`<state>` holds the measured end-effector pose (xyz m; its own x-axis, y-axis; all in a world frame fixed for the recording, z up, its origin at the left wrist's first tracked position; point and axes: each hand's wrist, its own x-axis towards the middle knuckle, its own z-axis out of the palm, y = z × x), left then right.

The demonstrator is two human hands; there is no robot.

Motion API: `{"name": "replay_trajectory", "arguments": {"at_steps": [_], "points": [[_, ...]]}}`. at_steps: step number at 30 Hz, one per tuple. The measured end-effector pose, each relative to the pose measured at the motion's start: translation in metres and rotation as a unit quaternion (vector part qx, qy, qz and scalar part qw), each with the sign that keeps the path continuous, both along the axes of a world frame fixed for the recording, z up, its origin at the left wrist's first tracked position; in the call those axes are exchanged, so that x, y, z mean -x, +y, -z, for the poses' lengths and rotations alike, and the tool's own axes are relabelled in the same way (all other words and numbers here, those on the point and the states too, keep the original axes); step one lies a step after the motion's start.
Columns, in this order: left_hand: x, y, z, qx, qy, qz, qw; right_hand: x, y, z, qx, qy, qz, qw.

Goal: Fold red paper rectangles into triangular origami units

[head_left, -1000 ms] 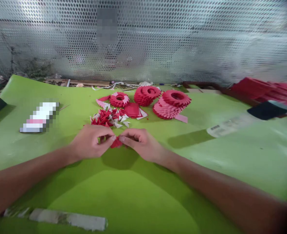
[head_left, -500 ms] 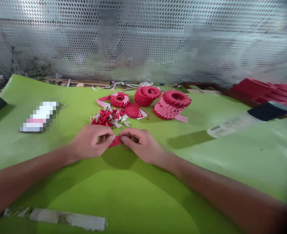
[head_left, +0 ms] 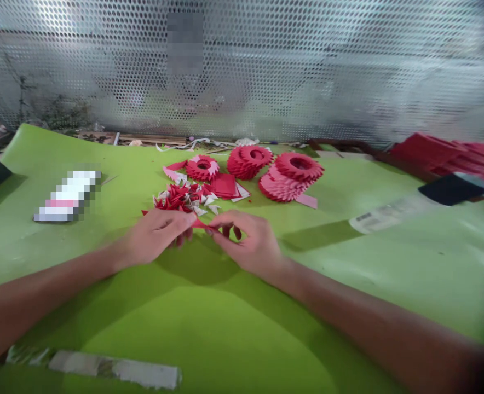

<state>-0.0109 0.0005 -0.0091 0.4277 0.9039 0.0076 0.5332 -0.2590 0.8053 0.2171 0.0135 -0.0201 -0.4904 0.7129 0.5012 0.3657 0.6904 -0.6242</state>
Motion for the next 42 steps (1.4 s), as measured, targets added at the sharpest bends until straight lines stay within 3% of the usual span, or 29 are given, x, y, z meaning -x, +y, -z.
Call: {"name": "replay_trajectory", "arguments": {"at_steps": [5, 11, 16, 25, 30, 36, 42], "points": [[-0.003, 0.001, -0.001, 0.025, -0.005, 0.024, 0.999, -0.002, -0.003, 0.002, -0.074, -0.032, -0.035, 0.996], [0.001, 0.005, -0.002, 0.007, -0.032, 0.007, 0.999, -0.002, -0.001, 0.002, -0.062, -0.044, -0.048, 0.996], [0.004, 0.009, 0.000, 0.048, -0.126, 0.037, 0.990, -0.002, 0.000, 0.003, -0.076, -0.031, -0.056, 0.995], [0.002, 0.010, 0.002, 0.100, -0.202, 0.031, 0.974, -0.001, 0.001, 0.006, -0.091, -0.022, -0.106, 0.990], [0.005, 0.011, 0.004, 0.118, -0.201, 0.013, 0.972, 0.000, 0.003, 0.007, -0.054, 0.036, -0.122, 0.990], [0.008, 0.012, 0.009, 0.130, -0.227, 0.010, 0.965, 0.000, 0.000, 0.004, 0.081, 0.070, -0.104, 0.989], [0.008, 0.014, 0.011, 0.141, -0.239, 0.008, 0.961, 0.000, 0.001, 0.004, 0.158, 0.090, -0.115, 0.977]]}}
